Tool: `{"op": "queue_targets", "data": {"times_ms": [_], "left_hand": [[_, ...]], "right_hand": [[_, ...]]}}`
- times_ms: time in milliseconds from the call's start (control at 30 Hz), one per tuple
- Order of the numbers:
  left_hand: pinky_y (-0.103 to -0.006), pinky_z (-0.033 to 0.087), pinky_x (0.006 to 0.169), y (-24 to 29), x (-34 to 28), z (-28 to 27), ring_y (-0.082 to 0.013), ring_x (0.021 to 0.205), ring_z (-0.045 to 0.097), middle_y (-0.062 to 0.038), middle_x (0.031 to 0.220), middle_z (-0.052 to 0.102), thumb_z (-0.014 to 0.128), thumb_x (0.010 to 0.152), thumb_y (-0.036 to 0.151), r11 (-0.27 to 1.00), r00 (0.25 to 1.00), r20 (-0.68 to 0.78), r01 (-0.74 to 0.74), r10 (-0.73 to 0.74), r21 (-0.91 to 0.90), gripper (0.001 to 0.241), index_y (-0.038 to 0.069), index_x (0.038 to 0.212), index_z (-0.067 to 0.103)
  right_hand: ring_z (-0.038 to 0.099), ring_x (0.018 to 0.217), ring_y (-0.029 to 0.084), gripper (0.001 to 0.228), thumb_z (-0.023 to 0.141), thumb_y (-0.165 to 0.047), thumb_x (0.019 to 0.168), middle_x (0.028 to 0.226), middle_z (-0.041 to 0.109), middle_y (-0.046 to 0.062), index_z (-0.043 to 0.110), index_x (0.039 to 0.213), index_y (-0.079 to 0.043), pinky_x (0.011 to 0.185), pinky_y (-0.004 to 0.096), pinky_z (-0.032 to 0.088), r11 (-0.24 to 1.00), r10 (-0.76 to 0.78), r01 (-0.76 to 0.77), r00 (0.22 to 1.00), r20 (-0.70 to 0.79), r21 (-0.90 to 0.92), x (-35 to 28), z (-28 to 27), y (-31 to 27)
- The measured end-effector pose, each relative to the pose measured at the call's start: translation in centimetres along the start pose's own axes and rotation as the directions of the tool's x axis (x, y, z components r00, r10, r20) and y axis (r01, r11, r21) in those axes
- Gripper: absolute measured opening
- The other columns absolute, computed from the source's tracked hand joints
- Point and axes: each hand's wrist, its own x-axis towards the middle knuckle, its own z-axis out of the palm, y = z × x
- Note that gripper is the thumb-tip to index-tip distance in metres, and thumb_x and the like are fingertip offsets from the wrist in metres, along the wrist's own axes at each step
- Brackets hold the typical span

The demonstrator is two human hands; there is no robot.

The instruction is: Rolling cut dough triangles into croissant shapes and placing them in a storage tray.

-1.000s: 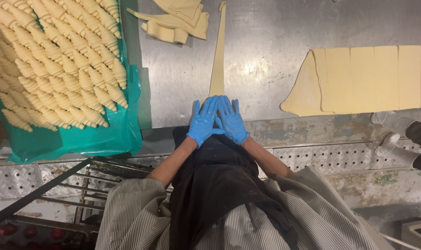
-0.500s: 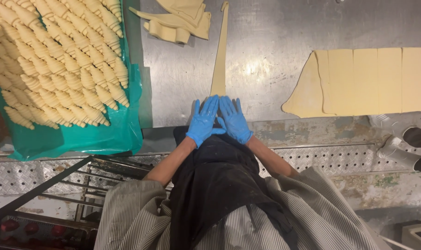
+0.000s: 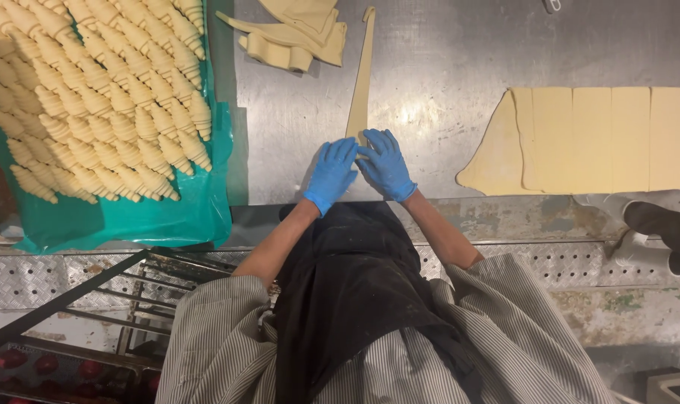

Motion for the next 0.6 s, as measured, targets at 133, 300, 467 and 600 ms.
{"op": "queue_targets", "data": {"times_ms": [133, 300, 467, 600], "left_hand": [[-0.0473, 0.036, 0.121, -2.4, 1.8, 1.5, -0.0292, 0.144, 0.044, -0.006, 0.154, 0.048, 0.08, 0.084, 0.02, 0.989, 0.99, -0.14, -0.053, 0.034, -0.135, 0.06, 0.014, 0.14, 0.059], [-0.0448, 0.04, 0.116, -3.6, 3.0, -0.5, -0.0319, 0.14, 0.045, -0.002, 0.151, 0.053, 0.082, 0.083, 0.016, 0.97, 0.982, -0.185, -0.089, 0.048, -0.225, 0.04, 0.022, 0.122, 0.073], [-0.0468, 0.038, 0.115, -3.8, 3.4, -1.7, -0.033, 0.141, 0.043, -0.005, 0.152, 0.051, 0.081, 0.083, 0.024, 0.934, 0.991, -0.13, -0.029, -0.019, -0.355, 0.04, 0.018, 0.123, 0.075], [-0.0469, 0.038, 0.115, -3.9, 4.1, -1.9, -0.0335, 0.141, 0.041, -0.006, 0.152, 0.05, 0.08, 0.085, 0.026, 0.946, 0.994, -0.11, -0.022, -0.014, -0.324, 0.034, 0.021, 0.118, 0.079]], "right_hand": [[0.048, 0.139, 0.036, 0.04, 0.084, -0.02, 0.087, 0.145, 0.055, 0.015, 0.065, 0.122, -0.014, 0.121, 0.052, 0.035, 0.999, -0.032, 0.032, 0.999, 0.0, 0.009, 0.9, -0.9, 0.1], [0.047, 0.137, 0.038, 0.047, 0.084, -0.027, 0.086, 0.141, 0.055, 0.018, 0.066, 0.125, -0.007, 0.118, 0.056, 0.033, 0.998, -0.008, 0.005, 0.998, 0.059, 0.057, 1.2, -1.0, 0.6], [0.045, 0.143, 0.038, 0.037, 0.081, -0.026, 0.092, 0.148, 0.055, 0.015, 0.069, 0.123, -0.011, 0.12, 0.051, 0.034, 1.0, 0.0, -0.001, 0.999, 0.045, 0.015, 1.3, 0.0, 2.0], [0.043, 0.14, 0.04, 0.044, 0.082, -0.029, 0.089, 0.146, 0.053, 0.018, 0.067, 0.122, -0.006, 0.118, 0.053, 0.032, 0.997, 0.004, -0.008, 0.999, 0.05, 0.078, 1.9, -0.5, 1.8]]}}
